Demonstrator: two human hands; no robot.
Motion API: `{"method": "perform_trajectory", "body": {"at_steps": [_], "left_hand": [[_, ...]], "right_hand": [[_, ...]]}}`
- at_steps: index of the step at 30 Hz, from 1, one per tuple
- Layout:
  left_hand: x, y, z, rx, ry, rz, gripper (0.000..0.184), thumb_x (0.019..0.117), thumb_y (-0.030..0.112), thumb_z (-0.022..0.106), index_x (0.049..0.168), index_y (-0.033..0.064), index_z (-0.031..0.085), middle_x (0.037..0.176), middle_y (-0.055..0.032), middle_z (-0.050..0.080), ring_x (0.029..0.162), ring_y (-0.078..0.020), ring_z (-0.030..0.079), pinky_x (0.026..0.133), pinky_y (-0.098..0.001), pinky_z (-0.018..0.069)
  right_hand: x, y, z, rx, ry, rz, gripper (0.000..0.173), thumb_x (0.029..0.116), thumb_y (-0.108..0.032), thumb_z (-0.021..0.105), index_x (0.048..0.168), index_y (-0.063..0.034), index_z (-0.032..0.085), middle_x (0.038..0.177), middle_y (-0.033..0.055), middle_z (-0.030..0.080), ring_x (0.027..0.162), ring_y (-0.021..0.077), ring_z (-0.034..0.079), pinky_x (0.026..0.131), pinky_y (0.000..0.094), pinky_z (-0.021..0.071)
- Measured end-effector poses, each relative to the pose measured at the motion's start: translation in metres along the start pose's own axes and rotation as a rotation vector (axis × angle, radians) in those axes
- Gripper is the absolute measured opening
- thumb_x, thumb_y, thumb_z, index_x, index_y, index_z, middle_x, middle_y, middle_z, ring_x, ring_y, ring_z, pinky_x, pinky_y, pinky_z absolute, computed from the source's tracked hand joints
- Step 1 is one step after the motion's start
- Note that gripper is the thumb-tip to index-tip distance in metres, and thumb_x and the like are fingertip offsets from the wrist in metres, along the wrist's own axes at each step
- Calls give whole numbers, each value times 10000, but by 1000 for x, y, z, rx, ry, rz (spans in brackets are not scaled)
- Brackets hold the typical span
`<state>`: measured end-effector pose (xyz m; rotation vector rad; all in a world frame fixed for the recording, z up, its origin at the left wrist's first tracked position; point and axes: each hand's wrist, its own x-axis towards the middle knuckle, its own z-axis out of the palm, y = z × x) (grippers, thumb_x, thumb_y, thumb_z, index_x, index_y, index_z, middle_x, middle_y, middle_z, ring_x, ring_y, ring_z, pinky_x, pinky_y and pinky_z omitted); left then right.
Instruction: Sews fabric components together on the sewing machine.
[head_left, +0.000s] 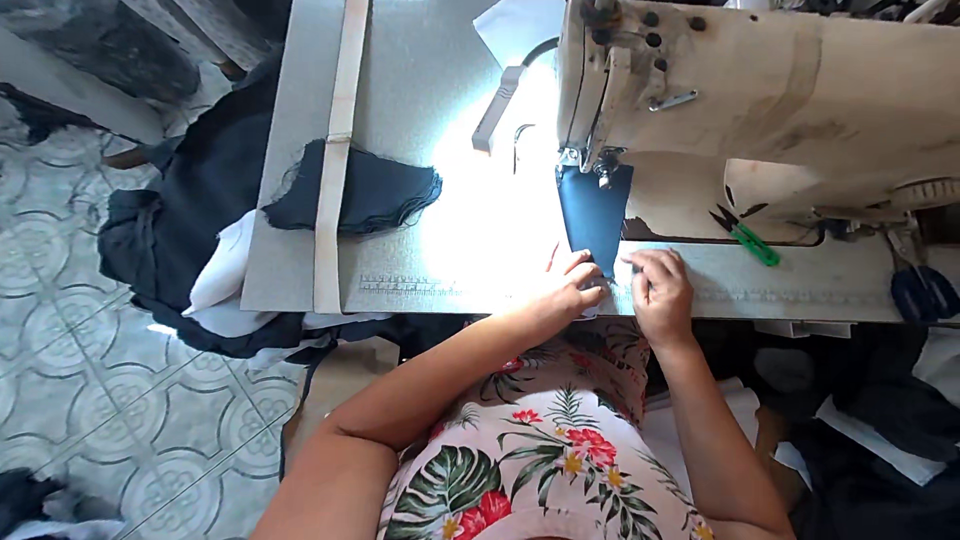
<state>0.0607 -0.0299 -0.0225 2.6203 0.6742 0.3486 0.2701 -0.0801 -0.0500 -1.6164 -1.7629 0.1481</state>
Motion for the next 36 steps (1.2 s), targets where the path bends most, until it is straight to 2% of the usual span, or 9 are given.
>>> {"method": "perform_trajectory", "body": {"at_steps": [5,12,14,16,19,22,26,30,36], "left_hand": [[1,-3,3,1,0,3,253,1012,85,589,1196,180,735,1328,-111,659,1386,-380,512,1127,-773,249],[1,-5,-1,33,1,55,259,1015,62,572,1183,174,733,1336,-79,657,1407,-346,499,1142,-751,266],[-1,-7,-3,37,36,92,241,998,35,578,1135,142,744,1273,-72,686,1355,-306,554,1158,-678,324],[-3,-9,-10,62,54,85,194,993,41,590,1097,111,739,1155,-75,709,1204,-273,648,1117,-617,415],[-5,-9,-18,148,87,-22,166,1024,144,587,1093,93,730,1094,-79,719,1076,-252,704,1079,-585,466],[-3,-10,-16,178,231,-146,238,1007,172,609,1168,57,742,1117,-131,723,1021,-285,706,922,-457,565],[-1,-6,-11,205,186,-309,307,1011,180,608,1269,48,709,1368,-153,651,1170,-310,685,914,-436,580],[-1,-9,-7,238,189,-318,280,977,188,651,1220,78,738,1364,-155,658,1261,-345,634,985,-477,550],[1,-10,-16,155,96,-348,305,979,195,661,1256,80,717,1387,-167,636,1317,-352,586,1038,-467,517]], "right_hand": [[-16,-2,7,-28,34,-80,263,931,-30,576,1012,-132,805,1035,75,758,1096,270,686,1078,523,449],[-19,-1,11,-95,29,-128,239,950,-77,597,1000,-161,816,1031,79,758,1099,284,691,1070,547,461],[-19,0,12,-100,27,-149,233,956,-90,599,1008,-158,816,1056,86,756,1101,292,692,1064,546,469],[-19,0,12,-102,19,-165,246,963,-90,590,1021,-167,816,1127,63,761,1146,279,678,1076,511,467],[-18,1,13,-98,20,-191,257,974,-79,570,1013,-160,811,1142,28,767,1161,262,671,1059,476,477],[-18,1,14,-108,27,-202,261,971,-79,565,1012,-159,810,1127,19,772,1137,251,679,1042,454,486],[-18,1,14,-116,29,-206,260,969,-81,563,1002,-155,810,1127,20,774,1139,246,683,1046,438,487],[-18,0,14,-118,28,-201,261,976,-84,561,996,-159,810,1124,10,775,1137,243,686,1052,444,486],[-17,-3,13,-135,14,-197,267,972,-75,557,1001,-158,809,1112,14,776,1126,248,691,1031,441,501]]}}
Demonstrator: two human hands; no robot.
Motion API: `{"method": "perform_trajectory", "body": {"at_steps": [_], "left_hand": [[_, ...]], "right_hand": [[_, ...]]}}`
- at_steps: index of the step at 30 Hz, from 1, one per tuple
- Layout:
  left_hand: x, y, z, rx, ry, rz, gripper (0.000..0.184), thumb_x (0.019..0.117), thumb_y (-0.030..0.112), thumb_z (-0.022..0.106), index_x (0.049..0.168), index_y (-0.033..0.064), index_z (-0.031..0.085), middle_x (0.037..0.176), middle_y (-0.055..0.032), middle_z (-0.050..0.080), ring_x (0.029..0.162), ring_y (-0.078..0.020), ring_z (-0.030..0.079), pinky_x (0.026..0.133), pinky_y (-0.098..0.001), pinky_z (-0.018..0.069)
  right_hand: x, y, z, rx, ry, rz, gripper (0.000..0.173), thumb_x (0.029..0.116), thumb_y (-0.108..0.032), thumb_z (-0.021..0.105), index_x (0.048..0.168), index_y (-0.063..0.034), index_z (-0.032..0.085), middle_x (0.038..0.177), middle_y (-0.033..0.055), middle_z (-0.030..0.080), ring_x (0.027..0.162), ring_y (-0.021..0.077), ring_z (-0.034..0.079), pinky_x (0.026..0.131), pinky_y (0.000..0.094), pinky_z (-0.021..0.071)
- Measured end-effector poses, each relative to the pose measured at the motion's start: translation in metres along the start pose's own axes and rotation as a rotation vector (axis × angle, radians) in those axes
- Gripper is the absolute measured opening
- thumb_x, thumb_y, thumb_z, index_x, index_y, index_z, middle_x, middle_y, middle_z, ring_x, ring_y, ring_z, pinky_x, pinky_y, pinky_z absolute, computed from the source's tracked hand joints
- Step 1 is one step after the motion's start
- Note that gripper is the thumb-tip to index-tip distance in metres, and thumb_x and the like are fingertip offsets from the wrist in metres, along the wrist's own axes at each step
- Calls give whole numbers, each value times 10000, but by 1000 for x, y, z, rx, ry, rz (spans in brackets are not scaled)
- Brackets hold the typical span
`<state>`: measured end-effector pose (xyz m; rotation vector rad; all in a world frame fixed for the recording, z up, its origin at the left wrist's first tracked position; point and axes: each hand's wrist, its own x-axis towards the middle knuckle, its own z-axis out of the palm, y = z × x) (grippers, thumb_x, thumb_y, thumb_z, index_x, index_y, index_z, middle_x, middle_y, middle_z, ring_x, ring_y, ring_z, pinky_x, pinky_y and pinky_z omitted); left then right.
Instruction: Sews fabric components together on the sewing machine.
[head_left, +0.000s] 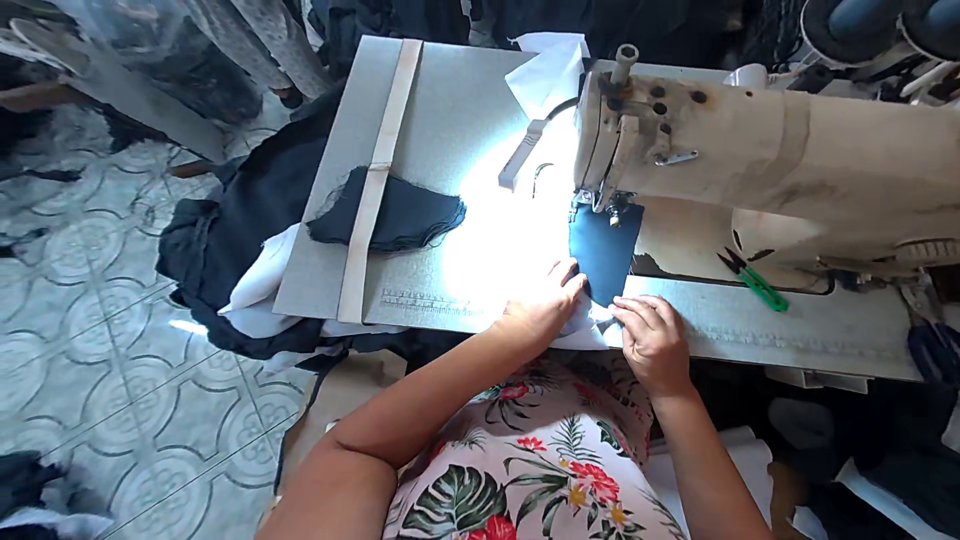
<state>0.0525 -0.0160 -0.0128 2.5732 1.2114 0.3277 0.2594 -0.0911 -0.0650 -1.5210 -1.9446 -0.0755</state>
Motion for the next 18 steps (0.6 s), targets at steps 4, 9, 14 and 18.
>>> {"method": "perform_trajectory", "body": {"at_steps": [4,9,14,18], "left_hand": [[9,-9,-2,-22,-7,23,304,983,160,642,1264,64,703,1401,-183,616,1320,-355,577,1034,-479,512],[30,-31,-9,-6,63,99,277,951,54,630,1210,37,727,1354,-171,655,1254,-349,628,1037,-497,505],[43,-42,-18,-17,-11,101,292,981,1,556,1216,41,724,1361,-154,652,1313,-331,588,1100,-488,462],[34,-25,-17,-66,-23,58,258,968,-27,544,1130,37,734,1193,-114,707,1091,-267,682,933,-438,553]], "right_hand": [[10,-5,-2,-28,-62,20,277,962,-61,559,1021,-157,811,1139,7,771,1136,270,681,1000,452,511],[34,-13,8,-47,-116,44,236,954,-48,596,1046,-121,801,1171,43,757,1190,304,655,1003,497,507],[45,-16,19,-60,-120,46,220,973,-99,602,1080,-113,794,1190,62,748,1201,316,647,1028,515,492],[46,-18,20,-66,-99,40,219,965,-93,604,1078,-109,791,1174,62,752,1186,311,657,1026,521,494]]}}
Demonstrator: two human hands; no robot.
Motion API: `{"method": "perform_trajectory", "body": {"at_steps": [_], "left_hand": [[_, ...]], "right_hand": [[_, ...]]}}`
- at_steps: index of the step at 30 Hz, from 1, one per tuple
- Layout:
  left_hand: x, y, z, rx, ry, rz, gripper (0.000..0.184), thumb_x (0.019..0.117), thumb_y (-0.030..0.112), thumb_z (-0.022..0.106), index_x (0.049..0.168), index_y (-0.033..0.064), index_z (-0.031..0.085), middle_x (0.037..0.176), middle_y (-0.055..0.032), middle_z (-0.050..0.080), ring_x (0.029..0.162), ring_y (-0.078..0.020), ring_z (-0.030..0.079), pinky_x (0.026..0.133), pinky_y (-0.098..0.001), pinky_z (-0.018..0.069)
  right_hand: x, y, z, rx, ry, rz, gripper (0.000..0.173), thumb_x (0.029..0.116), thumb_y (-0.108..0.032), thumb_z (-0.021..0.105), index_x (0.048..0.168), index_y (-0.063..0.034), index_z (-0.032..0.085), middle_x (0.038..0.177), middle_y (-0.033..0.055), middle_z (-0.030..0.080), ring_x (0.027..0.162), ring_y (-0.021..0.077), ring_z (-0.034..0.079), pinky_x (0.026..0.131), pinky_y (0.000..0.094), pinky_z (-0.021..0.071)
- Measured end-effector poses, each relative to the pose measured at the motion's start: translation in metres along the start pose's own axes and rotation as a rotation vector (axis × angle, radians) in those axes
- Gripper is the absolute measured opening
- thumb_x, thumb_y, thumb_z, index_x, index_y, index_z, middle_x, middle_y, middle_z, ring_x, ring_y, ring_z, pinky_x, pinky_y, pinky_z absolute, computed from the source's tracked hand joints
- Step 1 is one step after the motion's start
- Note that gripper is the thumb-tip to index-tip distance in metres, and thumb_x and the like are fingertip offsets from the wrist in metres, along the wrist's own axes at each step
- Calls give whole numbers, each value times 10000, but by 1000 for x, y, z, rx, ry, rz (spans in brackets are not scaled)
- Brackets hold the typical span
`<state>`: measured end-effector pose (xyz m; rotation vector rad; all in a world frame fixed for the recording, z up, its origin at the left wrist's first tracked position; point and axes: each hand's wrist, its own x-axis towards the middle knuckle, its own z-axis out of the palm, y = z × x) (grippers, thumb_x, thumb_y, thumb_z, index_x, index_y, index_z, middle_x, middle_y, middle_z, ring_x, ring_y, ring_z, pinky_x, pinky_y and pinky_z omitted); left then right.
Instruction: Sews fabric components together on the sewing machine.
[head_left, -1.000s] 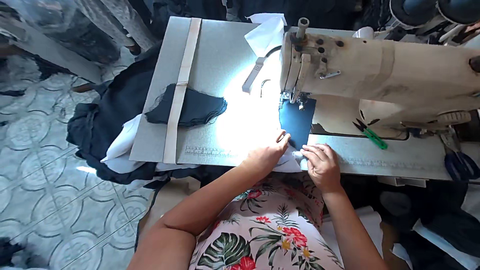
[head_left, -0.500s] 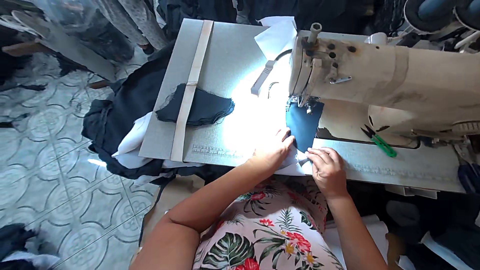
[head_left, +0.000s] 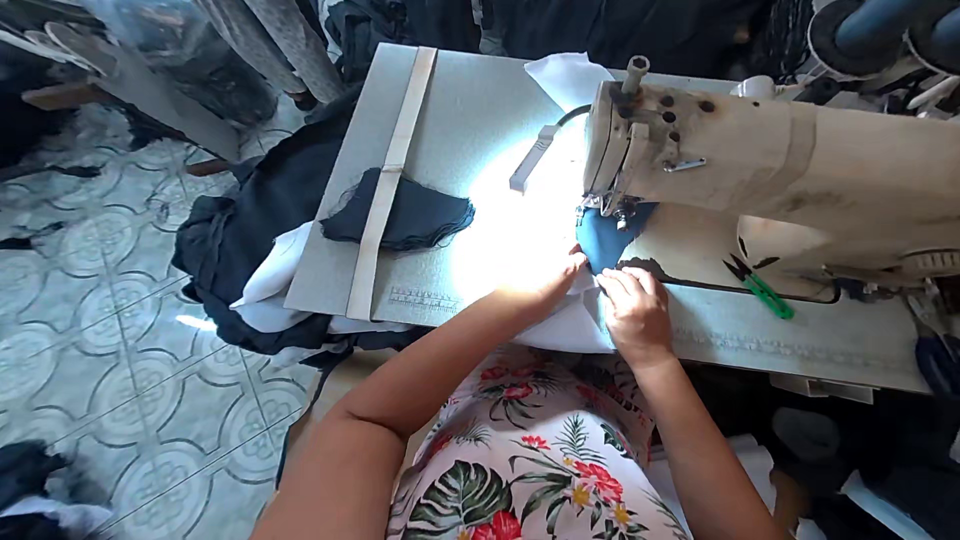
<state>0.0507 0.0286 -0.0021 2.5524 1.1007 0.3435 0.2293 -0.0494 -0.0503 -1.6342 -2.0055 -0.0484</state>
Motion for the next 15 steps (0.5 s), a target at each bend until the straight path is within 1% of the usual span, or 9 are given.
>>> {"method": "perform_trajectory", "body": {"at_steps": [3,4,6,8,9,11,12,14,15], "left_hand": [[-3,0,13,-44,90,17,218,982,81,534,1073,16,720,1127,-127,704,950,-262,710,792,-440,585],[-2,-1,16,-61,121,27,227,986,139,541,1055,18,721,1119,-130,706,945,-258,713,782,-435,588],[-1,-3,17,-43,112,5,265,1010,230,578,1104,23,715,1189,-139,700,1010,-268,715,829,-440,590],[2,-9,14,-30,67,-19,295,1013,199,600,1221,11,691,1309,-170,663,1163,-306,672,973,-464,545],[4,-14,13,-17,75,-3,293,1006,160,603,1240,4,686,1329,-183,656,1201,-324,657,1006,-474,528],[6,-27,13,53,122,69,252,1012,116,568,1202,16,701,1284,-164,675,1193,-324,656,996,-483,528],[5,-29,10,55,132,92,219,1007,73,562,1152,16,716,1242,-160,689,1197,-329,649,1011,-488,519],[-1,-23,4,66,111,76,194,987,18,561,1056,44,740,1127,-121,714,1095,-294,678,935,-466,550],[-5,-17,1,90,76,34,206,976,4,567,1062,61,746,1120,-103,719,1058,-285,694,887,-471,570]], "right_hand": [[1,-1,0,-8,-2,2,236,958,-63,590,1074,-111,790,1175,60,752,1191,305,655,1030,517,490],[2,-2,0,-14,-3,2,238,959,-63,589,1076,-112,790,1177,61,751,1196,306,654,1035,521,487],[6,-5,2,-28,-8,-1,237,946,-54,598,1082,-104,786,1178,74,746,1196,316,649,1032,532,486],[13,-10,5,-45,-12,0,230,940,-52,609,1092,-79,779,1170,99,746,1182,333,656,1019,544,494],[17,-14,8,-51,-2,8,224,946,-50,606,1094,-64,774,1155,116,745,1167,342,660,1006,542,501],[23,-24,15,-67,26,45,209,962,-54,594,1088,-37,760,1131,146,736,1149,356,664,989,538,512],[26,-29,17,-67,33,69,204,966,-52,590,1087,-28,752,1124,158,731,1139,363,664,979,538,517],[31,-35,19,-44,24,108,213,967,-49,580,1098,-25,746,1132,167,724,1134,373,662,982,548,513],[32,-36,20,-32,17,120,216,961,-46,583,1101,-25,746,1137,167,722,1137,374,660,990,552,507]]}}
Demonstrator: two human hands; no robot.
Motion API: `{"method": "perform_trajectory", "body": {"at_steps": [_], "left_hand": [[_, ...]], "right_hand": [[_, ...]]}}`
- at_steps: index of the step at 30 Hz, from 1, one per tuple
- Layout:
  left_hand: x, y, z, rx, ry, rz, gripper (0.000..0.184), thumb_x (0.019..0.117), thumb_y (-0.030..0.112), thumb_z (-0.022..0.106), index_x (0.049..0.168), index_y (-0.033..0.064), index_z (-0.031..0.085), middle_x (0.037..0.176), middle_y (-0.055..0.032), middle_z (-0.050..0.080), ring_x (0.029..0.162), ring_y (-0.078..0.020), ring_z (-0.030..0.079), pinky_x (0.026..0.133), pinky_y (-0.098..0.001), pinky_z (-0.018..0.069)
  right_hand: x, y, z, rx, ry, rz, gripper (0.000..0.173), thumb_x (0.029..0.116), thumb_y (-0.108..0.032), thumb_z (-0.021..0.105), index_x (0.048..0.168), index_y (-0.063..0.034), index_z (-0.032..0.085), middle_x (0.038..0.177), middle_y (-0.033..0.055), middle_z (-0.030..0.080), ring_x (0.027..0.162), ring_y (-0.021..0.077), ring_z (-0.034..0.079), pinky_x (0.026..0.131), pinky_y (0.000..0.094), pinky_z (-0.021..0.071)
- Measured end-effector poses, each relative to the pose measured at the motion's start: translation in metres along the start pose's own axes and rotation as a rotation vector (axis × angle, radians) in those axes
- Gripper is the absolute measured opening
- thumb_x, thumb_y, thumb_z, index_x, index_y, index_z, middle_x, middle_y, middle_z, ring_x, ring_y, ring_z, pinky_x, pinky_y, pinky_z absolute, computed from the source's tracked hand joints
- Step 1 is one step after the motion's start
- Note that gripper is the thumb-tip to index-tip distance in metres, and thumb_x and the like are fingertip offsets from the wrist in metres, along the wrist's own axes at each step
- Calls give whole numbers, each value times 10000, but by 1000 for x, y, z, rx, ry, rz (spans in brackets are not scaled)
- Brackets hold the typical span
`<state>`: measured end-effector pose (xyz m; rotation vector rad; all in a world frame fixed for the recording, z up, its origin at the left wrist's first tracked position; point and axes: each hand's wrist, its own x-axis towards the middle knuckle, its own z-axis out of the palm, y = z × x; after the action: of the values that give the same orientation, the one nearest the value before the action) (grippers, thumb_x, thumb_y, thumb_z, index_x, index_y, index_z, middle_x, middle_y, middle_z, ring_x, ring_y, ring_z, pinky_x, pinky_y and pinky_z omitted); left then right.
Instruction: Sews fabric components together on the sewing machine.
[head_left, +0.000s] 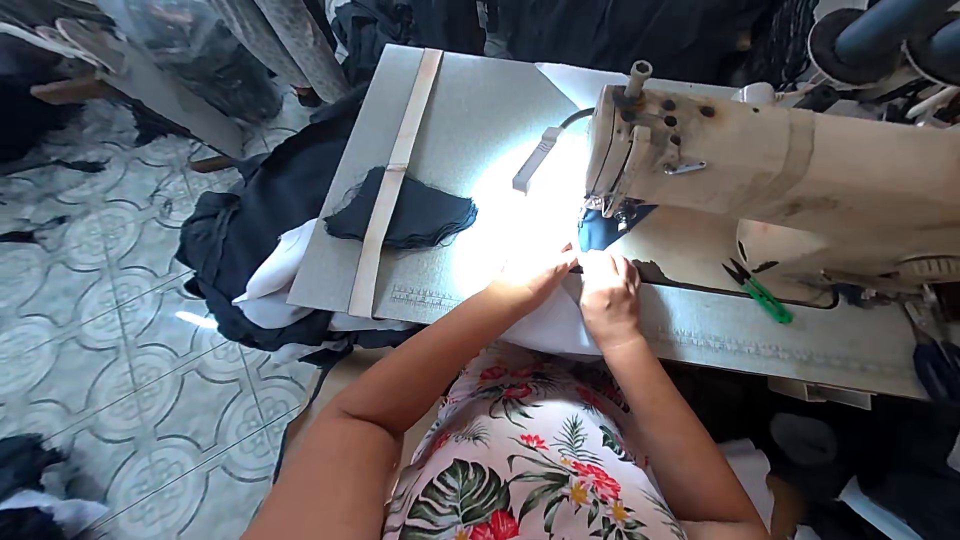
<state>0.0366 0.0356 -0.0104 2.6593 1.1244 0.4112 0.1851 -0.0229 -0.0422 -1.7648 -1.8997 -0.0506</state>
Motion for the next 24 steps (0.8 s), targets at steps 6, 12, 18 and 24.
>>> {"method": "perform_trajectory", "body": {"at_steps": [6,12,18,24], "left_hand": [[-1,-4,0,40,-31,-64,265,949,-49,563,1114,82,723,1132,-93,720,1008,-294,706,838,-499,569],[19,-37,7,-183,177,-134,284,1060,178,491,1089,70,751,1131,-137,721,1149,-299,645,1023,-513,474],[40,-53,-3,-226,292,-138,261,1035,210,559,1163,61,730,1262,-175,677,1294,-332,560,1197,-568,277],[21,-69,-3,-3,275,198,267,981,20,559,1124,114,764,1172,-109,740,1113,-336,684,984,-609,476]], "right_hand": [[7,-6,7,-21,42,15,178,951,-41,587,1032,-22,745,1064,160,720,1082,366,668,966,541,517],[27,-16,10,15,-98,90,263,971,-67,584,1203,-3,689,1194,211,672,1138,411,629,915,586,514],[7,-8,-14,52,-220,143,288,955,-128,636,1198,7,712,1293,207,660,1226,391,610,984,565,506],[-37,-7,-46,-122,-288,124,588,887,-517,711,1155,6,739,1174,231,687,1142,432,639,820,554,556]]}}
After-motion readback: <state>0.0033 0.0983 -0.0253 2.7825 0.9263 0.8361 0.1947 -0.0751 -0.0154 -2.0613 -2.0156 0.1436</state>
